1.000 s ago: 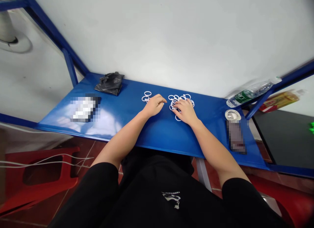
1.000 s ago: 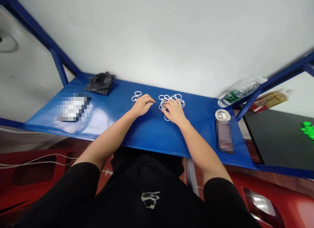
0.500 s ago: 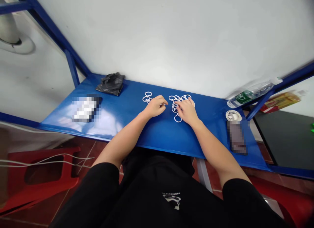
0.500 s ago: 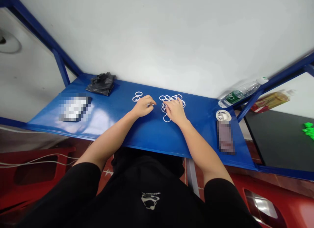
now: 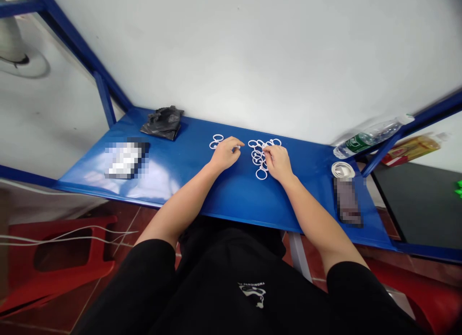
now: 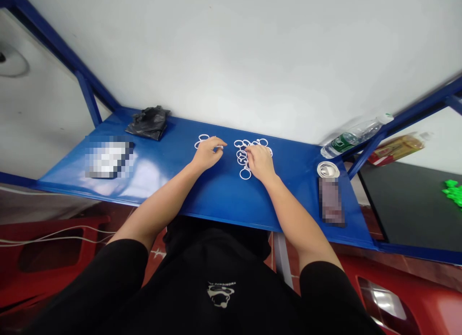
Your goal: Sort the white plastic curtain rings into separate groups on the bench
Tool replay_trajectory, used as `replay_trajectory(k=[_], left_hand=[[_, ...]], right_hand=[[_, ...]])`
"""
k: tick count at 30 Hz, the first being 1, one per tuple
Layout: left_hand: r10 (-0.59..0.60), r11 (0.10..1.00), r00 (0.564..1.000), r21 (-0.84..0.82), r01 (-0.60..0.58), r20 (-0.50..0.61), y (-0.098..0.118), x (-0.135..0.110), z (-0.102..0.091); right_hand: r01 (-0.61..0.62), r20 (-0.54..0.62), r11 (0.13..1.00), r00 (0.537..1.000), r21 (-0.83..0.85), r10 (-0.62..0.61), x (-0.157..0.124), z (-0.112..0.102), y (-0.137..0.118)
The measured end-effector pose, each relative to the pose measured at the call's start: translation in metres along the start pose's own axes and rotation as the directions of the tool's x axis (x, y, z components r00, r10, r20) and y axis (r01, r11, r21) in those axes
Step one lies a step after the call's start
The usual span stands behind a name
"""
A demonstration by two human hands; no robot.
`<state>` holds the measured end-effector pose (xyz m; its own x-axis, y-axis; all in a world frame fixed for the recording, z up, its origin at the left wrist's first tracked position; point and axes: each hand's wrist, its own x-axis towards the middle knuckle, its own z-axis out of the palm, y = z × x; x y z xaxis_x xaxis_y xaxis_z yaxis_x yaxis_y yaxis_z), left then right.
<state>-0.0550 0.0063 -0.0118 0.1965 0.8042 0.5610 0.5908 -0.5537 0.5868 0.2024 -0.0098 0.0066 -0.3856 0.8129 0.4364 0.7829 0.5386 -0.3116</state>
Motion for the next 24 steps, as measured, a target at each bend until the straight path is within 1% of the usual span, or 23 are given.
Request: replay_trajectory(k=[3, 5, 8, 10, 14, 19, 24], left_hand=[[0.025, 1.000, 0.999, -0.012, -0.025, -0.022, -0.001, 0.001, 0.000], [0.041, 0.999, 0.998, -0.017, -0.042, -0.039, -0.003, 0.001, 0.002], [0.068, 0.997, 0.995, -0.024, -0.069, -0.073, -0.005, 0.000, 0.004], [0.073, 0.997, 0.993, -0.023, -0.075, -0.088, -0.006, 0.000, 0.004], [0.093, 0.995, 0.990, -0.033, -0.096, -0.102, -0.004, -0.001, 0.002], [0.120, 0.990, 0.987, -0.056, -0.127, -0.109, -0.001, -0.001, 0.002], [0.119, 0.991, 0.989, -0.048, -0.123, -0.085, -0.001, -0.001, 0.004]], right_hand=[[0.047, -0.018, 0.999, 0.999, -0.003, -0.048, 0.000, 0.003, 0.004], [0.085, -0.096, 0.996, 0.992, -0.005, -0.085, -0.001, 0.006, 0.008], [0.115, -0.245, 0.993, 0.962, -0.018, -0.116, -0.001, 0.011, 0.012], [0.126, -0.295, 0.992, 0.947, -0.027, -0.128, -0.001, 0.012, 0.014], [0.167, -0.294, 0.986, 0.942, -0.018, -0.164, -0.001, 0.013, 0.016], [0.130, -0.241, 0.991, 0.962, -0.005, -0.128, 0.000, 0.013, 0.016], [0.135, -0.260, 0.991, 0.956, -0.009, -0.133, -0.001, 0.012, 0.014]])
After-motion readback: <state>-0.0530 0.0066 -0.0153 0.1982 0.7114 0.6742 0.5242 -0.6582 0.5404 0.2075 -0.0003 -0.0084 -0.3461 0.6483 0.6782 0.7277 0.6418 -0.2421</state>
